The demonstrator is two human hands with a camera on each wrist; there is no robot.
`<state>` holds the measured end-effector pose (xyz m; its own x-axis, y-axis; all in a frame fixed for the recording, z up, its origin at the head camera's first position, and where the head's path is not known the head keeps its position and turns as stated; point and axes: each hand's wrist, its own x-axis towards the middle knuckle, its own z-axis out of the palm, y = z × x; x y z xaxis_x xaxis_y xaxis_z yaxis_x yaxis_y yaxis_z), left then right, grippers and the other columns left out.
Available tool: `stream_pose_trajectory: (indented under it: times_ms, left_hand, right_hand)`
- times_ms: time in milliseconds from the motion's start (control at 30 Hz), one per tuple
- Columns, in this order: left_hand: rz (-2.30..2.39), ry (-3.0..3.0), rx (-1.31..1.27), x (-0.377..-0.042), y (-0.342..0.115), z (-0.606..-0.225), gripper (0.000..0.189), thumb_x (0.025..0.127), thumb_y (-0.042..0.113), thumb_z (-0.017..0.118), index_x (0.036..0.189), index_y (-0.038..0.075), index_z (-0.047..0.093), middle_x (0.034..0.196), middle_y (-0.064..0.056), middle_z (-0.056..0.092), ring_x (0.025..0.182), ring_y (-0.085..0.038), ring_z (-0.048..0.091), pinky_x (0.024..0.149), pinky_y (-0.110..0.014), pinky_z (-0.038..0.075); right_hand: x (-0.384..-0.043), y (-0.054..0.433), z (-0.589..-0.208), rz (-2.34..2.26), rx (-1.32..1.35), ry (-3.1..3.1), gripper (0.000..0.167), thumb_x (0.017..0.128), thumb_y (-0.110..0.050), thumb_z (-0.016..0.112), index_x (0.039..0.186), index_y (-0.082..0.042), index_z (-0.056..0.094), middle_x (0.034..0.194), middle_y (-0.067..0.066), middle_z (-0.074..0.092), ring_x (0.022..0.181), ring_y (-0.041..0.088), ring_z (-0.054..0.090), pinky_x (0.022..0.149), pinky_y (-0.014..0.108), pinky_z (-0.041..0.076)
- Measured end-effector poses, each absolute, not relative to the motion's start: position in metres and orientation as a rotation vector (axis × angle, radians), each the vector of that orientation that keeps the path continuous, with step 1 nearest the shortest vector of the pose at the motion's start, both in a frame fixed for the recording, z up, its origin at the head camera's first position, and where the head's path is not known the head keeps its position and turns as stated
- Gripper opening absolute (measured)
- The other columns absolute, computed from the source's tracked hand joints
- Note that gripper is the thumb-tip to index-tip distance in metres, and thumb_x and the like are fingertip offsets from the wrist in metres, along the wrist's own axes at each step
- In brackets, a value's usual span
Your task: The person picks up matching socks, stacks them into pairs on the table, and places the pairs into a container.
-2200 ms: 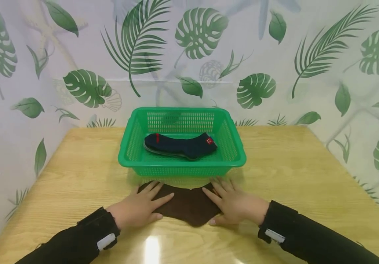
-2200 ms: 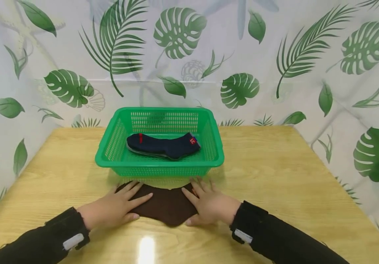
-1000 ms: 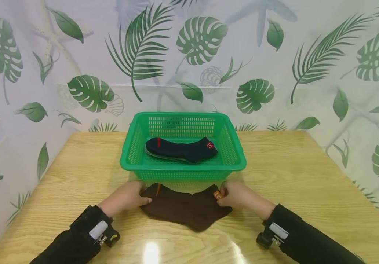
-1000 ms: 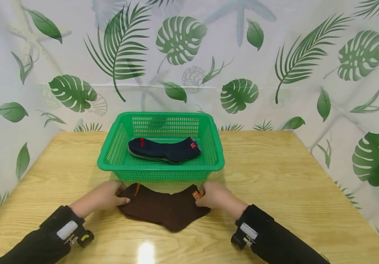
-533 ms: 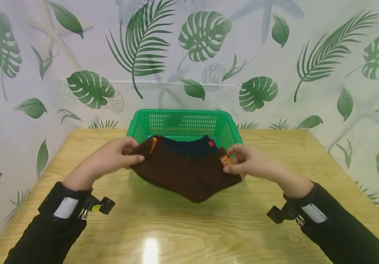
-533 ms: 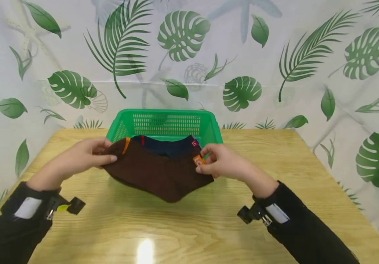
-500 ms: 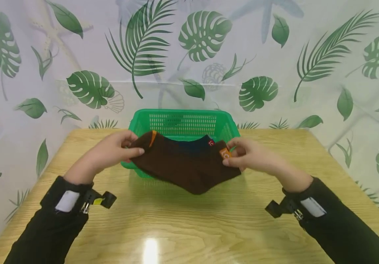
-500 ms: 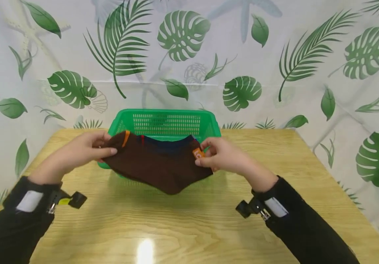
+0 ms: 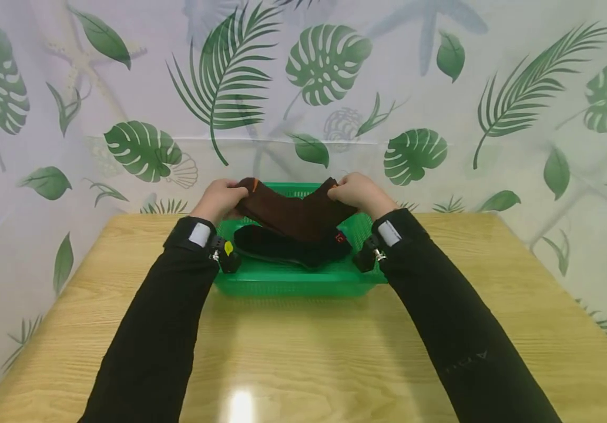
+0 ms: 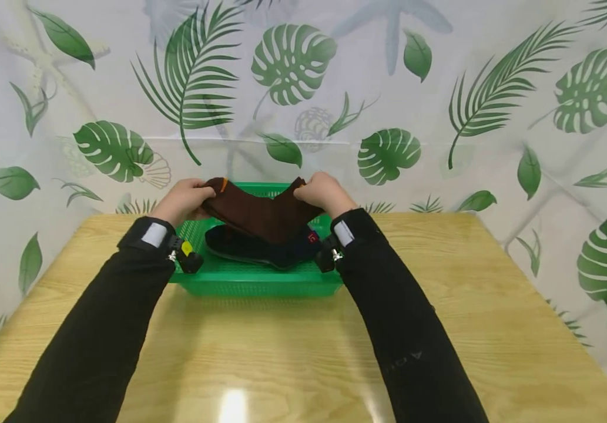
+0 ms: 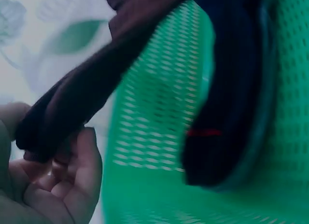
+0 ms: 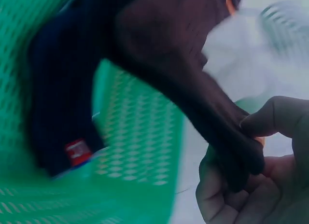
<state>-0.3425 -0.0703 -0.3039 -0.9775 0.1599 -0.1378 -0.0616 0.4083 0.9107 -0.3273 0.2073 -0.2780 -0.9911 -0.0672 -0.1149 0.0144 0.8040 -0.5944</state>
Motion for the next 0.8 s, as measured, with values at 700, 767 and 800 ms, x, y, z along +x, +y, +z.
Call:
stream_pose_trajectory:
  times_ms: [700, 767, 800]
  left_hand:
    - [0.440, 2.708, 0.127, -0.367, -0.050, -0.355, 0.030, 0.097, 0.018, 0.048, 0.111, -0.003, 0.064, 0.120, -0.018, 0.059, 0.090, -0.026, 0.050, 0.078, -0.035, 0.043]
    - [0.445, 2.769, 0.097, -0.362, -0.045, -0.353, 0.028, 0.094, 0.018, 0.055, 0.109, -0.003, 0.066, 0.120, -0.019, 0.061, 0.094, -0.028, 0.056, 0.081, -0.036, 0.048]
    - [0.432, 2.825, 0.088, -0.360, -0.042, -0.352, 0.027, 0.093, 0.019, 0.059, 0.108, -0.003, 0.065, 0.117, -0.020, 0.062, 0.096, -0.029, 0.058, 0.082, -0.037, 0.049]
  right_hand:
    - [-0.354, 0.207, -0.346, -0.476, 0.027, 2.678, 0.011, 0.089, -0.012, 0.047, 0.085, -0.003, 0.052, 0.098, 0.015, 0.049, 0.080, 0.026, 0.044, 0.067, 0.034, 0.036]
    - [-0.352, 0.204, -0.344, -0.407, -0.004, 2.703, 0.015, 0.090, -0.012, 0.049, 0.094, 0.001, 0.055, 0.104, 0.017, 0.051, 0.085, 0.028, 0.045, 0.071, 0.035, 0.036]
    - [-0.350, 0.202, -0.342, -0.375, -0.018, 2.731, 0.023, 0.091, -0.012, 0.050, 0.105, 0.003, 0.057, 0.110, 0.019, 0.053, 0.091, 0.030, 0.048, 0.074, 0.036, 0.038]
